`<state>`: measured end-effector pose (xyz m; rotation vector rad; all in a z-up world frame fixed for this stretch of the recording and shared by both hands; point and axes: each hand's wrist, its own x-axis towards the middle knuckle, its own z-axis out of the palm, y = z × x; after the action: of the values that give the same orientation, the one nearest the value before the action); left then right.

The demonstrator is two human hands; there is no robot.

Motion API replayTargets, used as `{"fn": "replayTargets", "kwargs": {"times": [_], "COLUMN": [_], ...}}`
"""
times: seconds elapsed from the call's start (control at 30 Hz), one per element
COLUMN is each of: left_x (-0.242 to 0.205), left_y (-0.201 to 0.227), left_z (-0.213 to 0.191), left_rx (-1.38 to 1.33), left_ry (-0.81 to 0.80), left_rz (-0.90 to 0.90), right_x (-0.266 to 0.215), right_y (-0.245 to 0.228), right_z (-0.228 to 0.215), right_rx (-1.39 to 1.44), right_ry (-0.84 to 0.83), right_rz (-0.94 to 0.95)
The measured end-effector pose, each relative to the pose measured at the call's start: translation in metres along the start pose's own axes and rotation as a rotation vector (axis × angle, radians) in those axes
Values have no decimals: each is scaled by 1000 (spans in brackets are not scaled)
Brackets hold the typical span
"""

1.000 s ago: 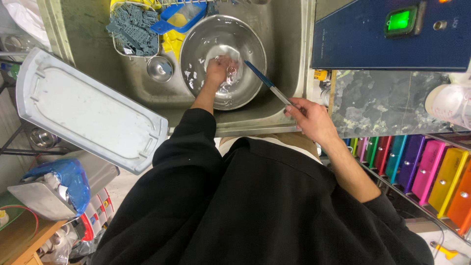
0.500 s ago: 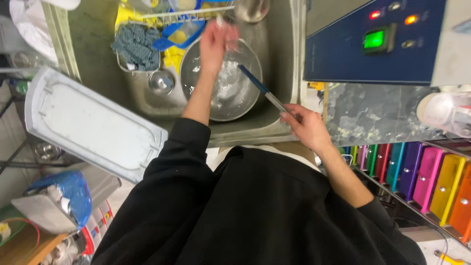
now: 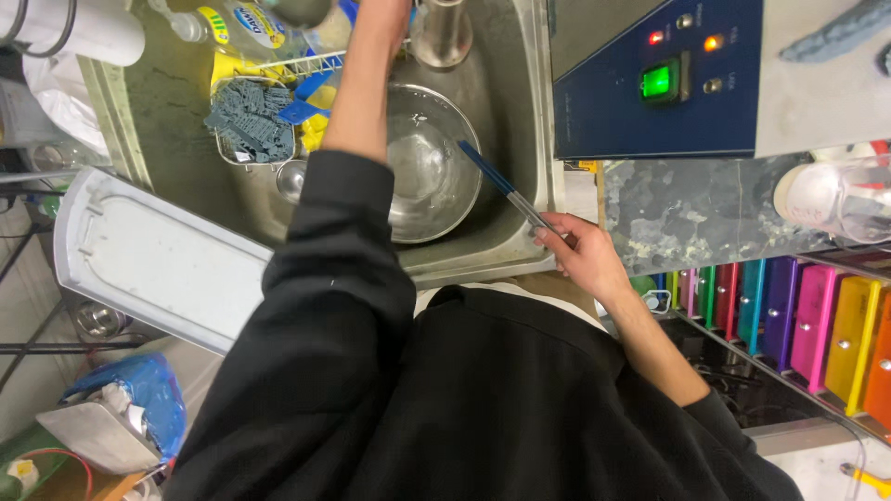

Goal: The person cleans a set of metal grillz by dipping them in a bowl of water, scrubbing them with a tool, rinsing them under a faucet, and placing them in an ultrasonic cleaner.

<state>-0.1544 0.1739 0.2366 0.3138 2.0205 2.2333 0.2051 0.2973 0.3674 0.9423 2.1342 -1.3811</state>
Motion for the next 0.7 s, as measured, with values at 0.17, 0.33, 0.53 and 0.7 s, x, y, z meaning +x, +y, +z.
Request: {"fn": "replayTargets", "kwargs": {"times": [0.17,0.33,0.53,0.7], "left_x": [-17,-79,-74,-77], "left_y": [7,6,-15,-4], "left_z": [6,-1,4,0], "left_rx": [-21,-567,-390,-348], "left_ry": [28,-343,-328,-372], "left_rz": [19,-576,-639,-655], "right_x": [3,12,3,9], "right_y": [-1,11,0,25], "right_z": [-4,-4,-6,-6], "right_rx": [14,-6,-63,-57], "right_ry": [-3,-6,-10,19], "right_rz": [-34,-23,18,-27]}}
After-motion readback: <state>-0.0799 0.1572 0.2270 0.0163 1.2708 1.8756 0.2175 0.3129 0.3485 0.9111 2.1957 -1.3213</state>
